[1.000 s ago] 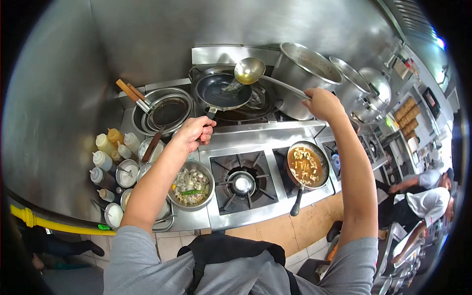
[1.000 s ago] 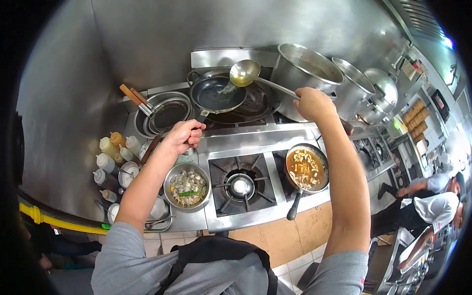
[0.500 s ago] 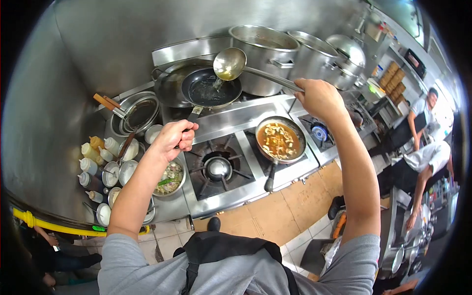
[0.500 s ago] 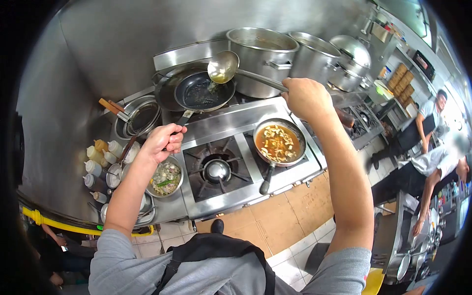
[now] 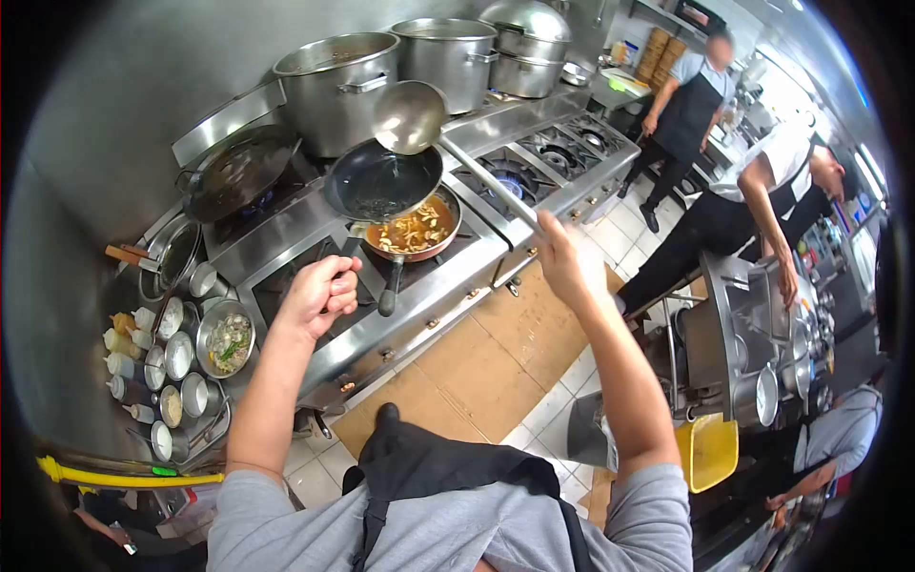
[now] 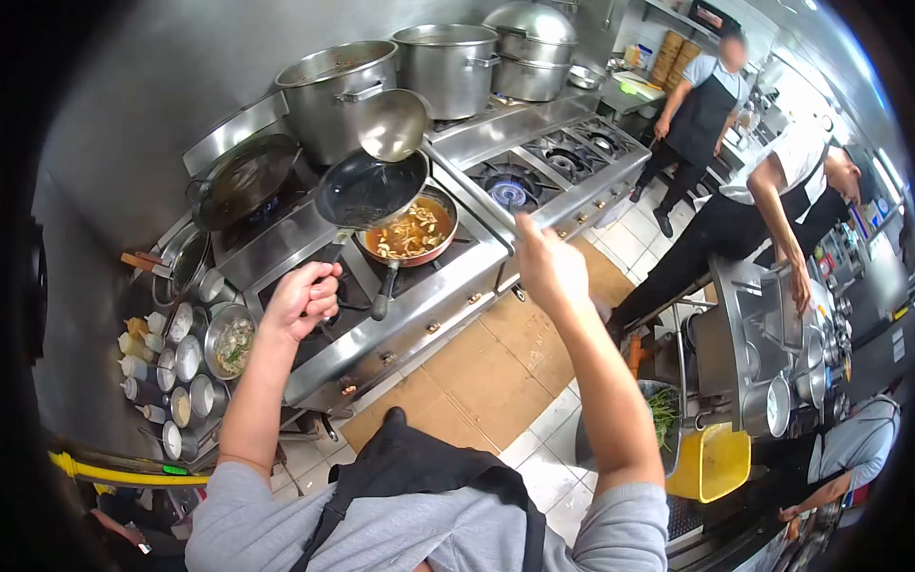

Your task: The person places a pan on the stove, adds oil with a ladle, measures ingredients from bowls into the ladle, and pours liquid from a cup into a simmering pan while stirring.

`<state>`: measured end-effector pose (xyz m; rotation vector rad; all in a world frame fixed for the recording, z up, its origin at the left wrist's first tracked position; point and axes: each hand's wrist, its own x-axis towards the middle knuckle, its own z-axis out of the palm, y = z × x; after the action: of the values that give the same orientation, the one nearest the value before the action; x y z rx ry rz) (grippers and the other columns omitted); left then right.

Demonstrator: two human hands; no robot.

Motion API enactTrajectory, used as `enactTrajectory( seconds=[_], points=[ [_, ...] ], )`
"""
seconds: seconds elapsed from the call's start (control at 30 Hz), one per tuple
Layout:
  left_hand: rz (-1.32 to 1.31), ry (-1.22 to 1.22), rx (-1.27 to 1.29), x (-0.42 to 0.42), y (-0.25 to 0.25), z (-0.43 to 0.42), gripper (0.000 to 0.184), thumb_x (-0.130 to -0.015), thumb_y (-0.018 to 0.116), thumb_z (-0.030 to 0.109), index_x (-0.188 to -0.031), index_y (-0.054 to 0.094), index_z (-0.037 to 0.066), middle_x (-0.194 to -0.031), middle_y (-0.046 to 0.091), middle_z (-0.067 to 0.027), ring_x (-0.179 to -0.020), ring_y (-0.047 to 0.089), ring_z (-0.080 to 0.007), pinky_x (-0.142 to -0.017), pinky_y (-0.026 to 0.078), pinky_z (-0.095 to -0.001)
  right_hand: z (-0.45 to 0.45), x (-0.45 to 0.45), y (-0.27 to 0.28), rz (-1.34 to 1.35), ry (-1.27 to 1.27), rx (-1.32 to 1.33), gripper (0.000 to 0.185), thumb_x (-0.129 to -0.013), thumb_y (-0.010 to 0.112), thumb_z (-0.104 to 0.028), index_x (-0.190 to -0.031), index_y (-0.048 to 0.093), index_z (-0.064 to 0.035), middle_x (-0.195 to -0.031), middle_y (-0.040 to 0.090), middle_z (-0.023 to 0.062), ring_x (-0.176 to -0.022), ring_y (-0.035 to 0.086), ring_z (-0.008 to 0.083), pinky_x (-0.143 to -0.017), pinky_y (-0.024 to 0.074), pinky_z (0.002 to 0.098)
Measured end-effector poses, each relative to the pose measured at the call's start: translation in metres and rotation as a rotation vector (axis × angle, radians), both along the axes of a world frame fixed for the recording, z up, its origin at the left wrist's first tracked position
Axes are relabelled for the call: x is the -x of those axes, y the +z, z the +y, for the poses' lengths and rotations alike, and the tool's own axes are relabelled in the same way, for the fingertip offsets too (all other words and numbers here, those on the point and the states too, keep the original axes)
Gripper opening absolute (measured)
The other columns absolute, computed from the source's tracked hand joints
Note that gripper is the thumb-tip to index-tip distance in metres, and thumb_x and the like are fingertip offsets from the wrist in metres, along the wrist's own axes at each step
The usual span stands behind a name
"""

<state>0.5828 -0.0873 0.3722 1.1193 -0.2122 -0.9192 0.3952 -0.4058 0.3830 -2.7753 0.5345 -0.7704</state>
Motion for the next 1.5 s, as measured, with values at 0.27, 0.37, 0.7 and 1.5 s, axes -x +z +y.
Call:
enactTrajectory(
  seconds=[0.27,0.37,0.7,1.5],
  points=[
    [-0.022,-0.151,-0.052,0.011,-0.056,-0.138,0.017,-0.097,0.046,0.019,-0.095,0.053,0.004,-0.056,0.039,0.0049,-0.04,0.034,-0.0075,-0.047,0.036,-0.0277,-0.06,0.062,-0.073,-0.111,-0.144,-0.779,0.036,-0.09,0.062,-0.023,-0.122,0.06,-0.0048,-0.086,0.066,0.0103,-0.076,0.061,0.0171,-0.073,0.0481,0.0312],
    [-0.038,-0.185,0.01,0.005,-0.09,-0.203,0.017,-0.097,0.047,0.018,-0.09,0.052,0.003,-0.059,0.041,0.0022,-0.043,0.037,-0.008,-0.043,0.034,-0.0253,-0.096,0.075,-0.08,-0.108,-0.216,-0.744,0.034,-0.091,0.062,-0.022,-0.12,0.061,-0.0049,-0.08,0.063,0.0062,-0.073,0.059,0.0143,-0.069,0.0472,0.0296],
    [-0.035,-0.081,-0.058,-0.044,-0.198,-0.391,0.028,-0.101,0.045,0.03,-0.091,0.049,0.004,-0.058,0.041,0.0025,-0.042,0.036,-0.0078,-0.039,0.032,-0.0235,-0.2,0.127,-0.147,-0.113,-0.425,-0.897,0.039,-0.09,0.064,-0.017,-0.123,0.058,0.0013,-0.104,0.068,0.0134,-0.093,0.063,0.0175,-0.085,0.0477,0.0309],
    [0.084,0.014,-0.175,-0.112,-0.295,-0.519,0.027,-0.1,0.045,0.028,-0.091,0.049,0.003,-0.057,0.043,-0.0001,-0.042,0.038,-0.0093,-0.039,0.033,-0.0255,-0.322,-0.015,-0.156,0.048,-0.455,-0.667,0.038,-0.091,0.064,-0.019,-0.127,0.058,-0.0072,-0.083,0.064,0.006,-0.072,0.055,0.0113,-0.07,0.0472,0.0289]
  ],
)
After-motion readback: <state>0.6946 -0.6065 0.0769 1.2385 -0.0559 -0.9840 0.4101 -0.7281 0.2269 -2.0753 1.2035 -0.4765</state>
